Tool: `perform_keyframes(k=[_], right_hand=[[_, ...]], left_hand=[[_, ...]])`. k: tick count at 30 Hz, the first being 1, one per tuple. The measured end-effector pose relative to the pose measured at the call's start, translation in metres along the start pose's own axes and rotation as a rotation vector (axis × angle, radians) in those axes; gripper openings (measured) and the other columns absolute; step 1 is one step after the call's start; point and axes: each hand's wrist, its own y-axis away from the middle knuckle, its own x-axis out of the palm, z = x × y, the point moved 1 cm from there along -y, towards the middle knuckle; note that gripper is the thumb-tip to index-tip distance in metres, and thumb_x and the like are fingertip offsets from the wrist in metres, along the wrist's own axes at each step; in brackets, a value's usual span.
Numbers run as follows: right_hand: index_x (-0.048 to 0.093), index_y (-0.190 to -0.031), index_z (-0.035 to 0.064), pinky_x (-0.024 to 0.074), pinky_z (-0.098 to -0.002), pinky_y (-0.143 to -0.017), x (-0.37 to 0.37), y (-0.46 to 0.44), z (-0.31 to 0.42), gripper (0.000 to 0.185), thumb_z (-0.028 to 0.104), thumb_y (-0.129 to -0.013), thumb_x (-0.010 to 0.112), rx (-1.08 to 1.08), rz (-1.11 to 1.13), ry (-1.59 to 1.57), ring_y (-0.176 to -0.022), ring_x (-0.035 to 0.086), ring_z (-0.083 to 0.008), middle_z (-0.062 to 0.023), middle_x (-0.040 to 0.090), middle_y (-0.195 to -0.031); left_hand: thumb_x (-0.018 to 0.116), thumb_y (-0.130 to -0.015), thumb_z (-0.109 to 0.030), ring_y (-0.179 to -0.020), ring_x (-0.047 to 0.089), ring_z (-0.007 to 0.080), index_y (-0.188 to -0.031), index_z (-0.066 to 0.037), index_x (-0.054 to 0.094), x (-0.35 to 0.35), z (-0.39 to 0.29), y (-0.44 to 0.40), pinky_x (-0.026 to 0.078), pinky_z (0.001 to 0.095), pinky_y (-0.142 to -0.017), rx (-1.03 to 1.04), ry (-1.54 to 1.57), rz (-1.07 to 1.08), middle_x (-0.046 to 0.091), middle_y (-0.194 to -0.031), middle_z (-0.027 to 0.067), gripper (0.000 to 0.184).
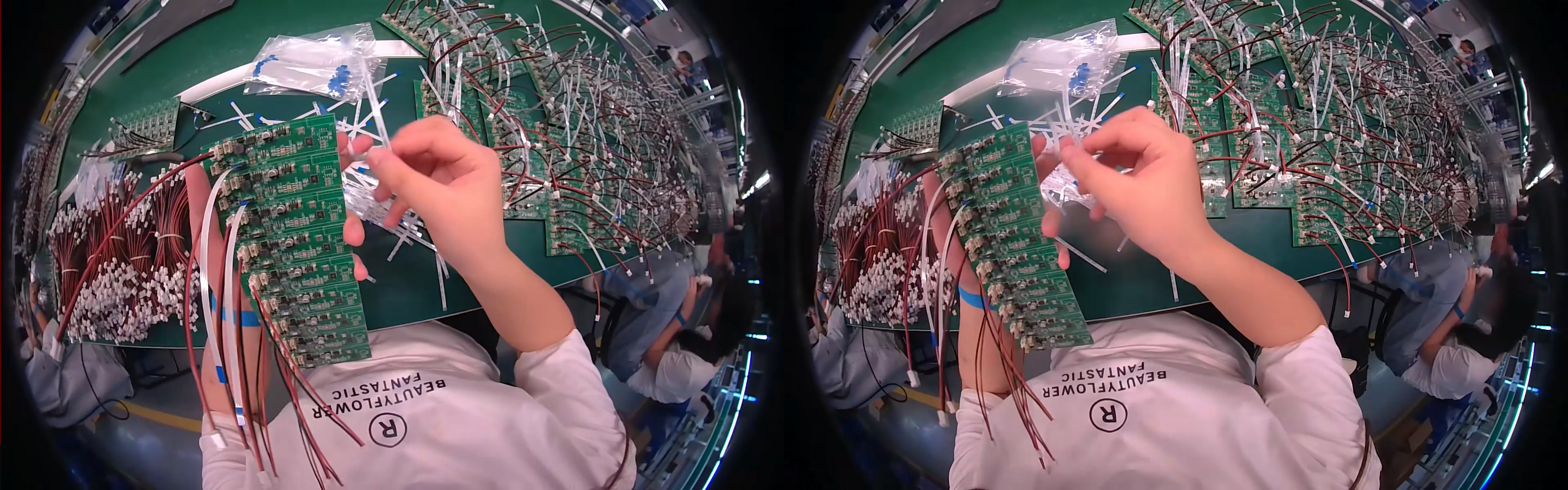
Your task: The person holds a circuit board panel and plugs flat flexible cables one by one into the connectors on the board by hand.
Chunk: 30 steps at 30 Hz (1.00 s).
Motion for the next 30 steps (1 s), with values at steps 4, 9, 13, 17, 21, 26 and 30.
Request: perform_keyframes(k=[4, 9, 13, 17, 21, 26, 30], right_hand=[[0.061, -0.082, -0.0032, 0.0438, -0.0212, -0.041, -0.004, 0.004, 0.004, 0.009, 0.006, -0.082, 0.064, 0.264, 0.135, -0.111, -0.049, 0.059, -0.0106, -0.0066, 0.061, -0.068], [0.058, -0.076, -0.0037, 0.044, -0.0212, -0.04, -0.004, 0.007, 0.003, 0.012, 0.005, -0.083, 0.062, 0.28, 0.261, -0.149, -0.047, 0.058, -0.0116, -0.0131, 0.065, -0.069], [0.058, -0.078, -0.0037, 0.0476, -0.0222, -0.041, -0.009, 0.004, 0.003, 0.01, 0.005, -0.083, 0.061, 0.35, 0.313, -0.11, -0.047, 0.059, -0.0133, -0.0159, 0.065, -0.074], [0.062, -0.09, -0.0049, 0.0487, -0.0221, -0.042, -0.01, -0.001, 0.016, 0.016, 0.009, -0.082, 0.063, 0.431, 0.412, 0.029, -0.051, 0.06, -0.0122, -0.0134, 0.066, -0.077], [0.064, -0.095, -0.0048, 0.0481, -0.0211, -0.042, -0.019, -0.006, 0.024, 0.025, 0.015, -0.08, 0.068, 0.437, 0.423, 0.068, -0.054, 0.061, -0.0116, -0.0088, 0.065, -0.073], [0.066, -0.08, -0.0053, 0.0449, -0.0205, -0.04, -0.021, -0.008, 0.018, 0.024, 0.018, -0.077, 0.07, 0.414, 0.341, 0.082, -0.048, 0.055, -0.0087, -0.0053, 0.059, -0.061], [0.067, -0.077, -0.0051, 0.0449, -0.0207, -0.04, -0.023, -0.008, 0.012, 0.019, 0.013, -0.076, 0.07, 0.441, 0.368, 0.026, -0.046, 0.054, -0.0085, -0.0052, 0.059, -0.059]], left_hand=[[0.036, -0.084, -0.064, -0.082, 0.056, 0.0389, -0.139, -0.004, 0.024, 0.001, 0.002, -0.001, 0.051, 0.0595, -0.062, 0.052, 0.041, -0.039, 0.016, -0.145, 0.0217, 0.083], [0.036, -0.084, -0.064, -0.086, 0.058, 0.0384, -0.138, -0.008, 0.029, 0.0, 0.003, -0.002, 0.052, 0.06, -0.063, 0.02, 0.038, -0.051, 0.016, -0.144, 0.025, 0.077], [0.04, -0.084, -0.061, -0.091, 0.058, 0.0405, -0.136, -0.008, 0.03, -0.008, 0.001, -0.004, 0.052, 0.0617, -0.064, 0.013, 0.008, 0.033, 0.015, -0.143, 0.0273, 0.075], [0.041, -0.086, -0.057, -0.089, 0.057, 0.045, -0.136, -0.003, 0.027, -0.009, -0.006, -0.007, 0.051, 0.0626, -0.062, -0.088, 0.075, -0.034, 0.014, -0.143, 0.0282, 0.075], [0.04, -0.087, -0.054, -0.086, 0.055, 0.0467, -0.137, 0.0, 0.025, -0.003, -0.002, -0.006, 0.05, 0.0639, -0.063, -0.058, 0.114, -0.02, 0.013, -0.143, 0.0289, 0.075], [0.035, -0.09, -0.053, -0.085, 0.054, 0.0442, -0.136, 0.0, 0.025, -0.002, -0.002, -0.003, 0.05, 0.0643, -0.065, -0.148, 0.07, -0.035, 0.015, -0.141, 0.032, 0.071], [0.033, -0.092, -0.051, -0.087, 0.054, 0.0439, -0.137, 0.001, 0.023, -0.001, -0.006, -0.005, 0.05, 0.0635, -0.066, -0.22, 0.068, -0.037, 0.014, -0.141, 0.0322, 0.069]])
